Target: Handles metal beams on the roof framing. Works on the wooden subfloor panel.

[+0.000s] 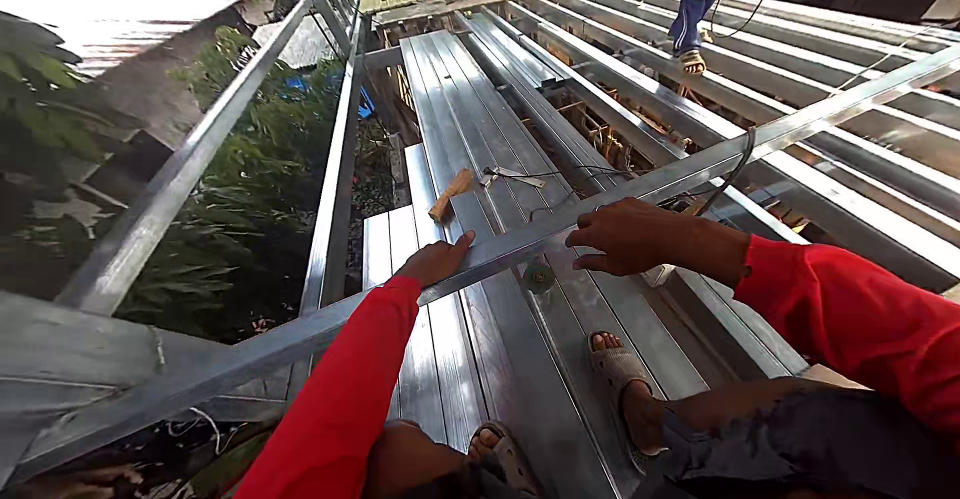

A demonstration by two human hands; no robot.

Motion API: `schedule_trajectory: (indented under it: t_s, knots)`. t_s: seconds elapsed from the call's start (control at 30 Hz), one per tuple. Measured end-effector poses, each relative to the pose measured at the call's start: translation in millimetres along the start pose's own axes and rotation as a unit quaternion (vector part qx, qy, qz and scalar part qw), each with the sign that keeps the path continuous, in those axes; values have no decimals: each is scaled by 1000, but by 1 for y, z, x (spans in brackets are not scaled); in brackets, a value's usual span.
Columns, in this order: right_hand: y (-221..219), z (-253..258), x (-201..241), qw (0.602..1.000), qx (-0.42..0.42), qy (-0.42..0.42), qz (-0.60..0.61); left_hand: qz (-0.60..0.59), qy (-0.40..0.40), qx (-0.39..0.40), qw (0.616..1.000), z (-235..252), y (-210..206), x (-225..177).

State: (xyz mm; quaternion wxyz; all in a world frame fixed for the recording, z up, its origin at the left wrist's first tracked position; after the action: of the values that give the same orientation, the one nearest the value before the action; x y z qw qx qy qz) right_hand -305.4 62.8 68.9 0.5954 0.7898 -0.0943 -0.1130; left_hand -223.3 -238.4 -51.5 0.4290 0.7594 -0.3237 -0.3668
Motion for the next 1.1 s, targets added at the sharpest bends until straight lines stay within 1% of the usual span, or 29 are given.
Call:
schedule_trajectory:
  t_s: [0.1, 0.2, 0.3, 0.37, 0.53, 0.57, 0.63, 0.7, 0.83, 1.1]
  knots:
    - [15, -2, -3, 1000, -15, 8, 2, -21, 17, 11, 1000, -1, -1, -1]
    - [22, 3, -10, 997, -76, 18, 21, -45, 36, 23, 998, -1, 0, 1]
    - [15, 11, -25, 988, -131, 0, 77, -76, 46, 25, 996, -2, -1, 3]
    - [3, 21, -40, 982, -147, -29, 116, -90, 52, 24, 994, 1, 0, 3]
    - [-48, 46, -79, 978, -122, -98, 135, -110, 65, 30, 991, 3, -4, 5]
    - [-56, 49, -87, 977, -126, -106, 136, -110, 72, 30, 991, 4, -5, 6]
    - [-67, 54, -98, 971, -167, -100, 139, -104, 94, 28, 990, 4, -4, 6]
    - [-71, 58, -102, 966, -183, -106, 145, -71, 106, 18, 992, 2, -3, 3]
    - [-79, 64, -107, 975, -135, -136, 112, -18, 103, 5, 994, 11, -6, 7]
    - [-77, 63, -111, 978, -132, -124, 103, 9, 99, -26, 995, 6, -2, -1]
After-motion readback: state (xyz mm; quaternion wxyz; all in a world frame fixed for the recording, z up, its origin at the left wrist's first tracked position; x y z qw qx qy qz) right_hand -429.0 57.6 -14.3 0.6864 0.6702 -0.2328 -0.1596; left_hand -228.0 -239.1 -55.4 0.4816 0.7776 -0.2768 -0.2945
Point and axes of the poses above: each hand's wrist, its own z-axis towards the middle knuckle, its own y-axis out of the back of the hand, x = y × z, the point moved 6 cm from there along z, towards the middle knuckle, and after that the axes turned 4 degrees about -y, right-handed, at the moved point
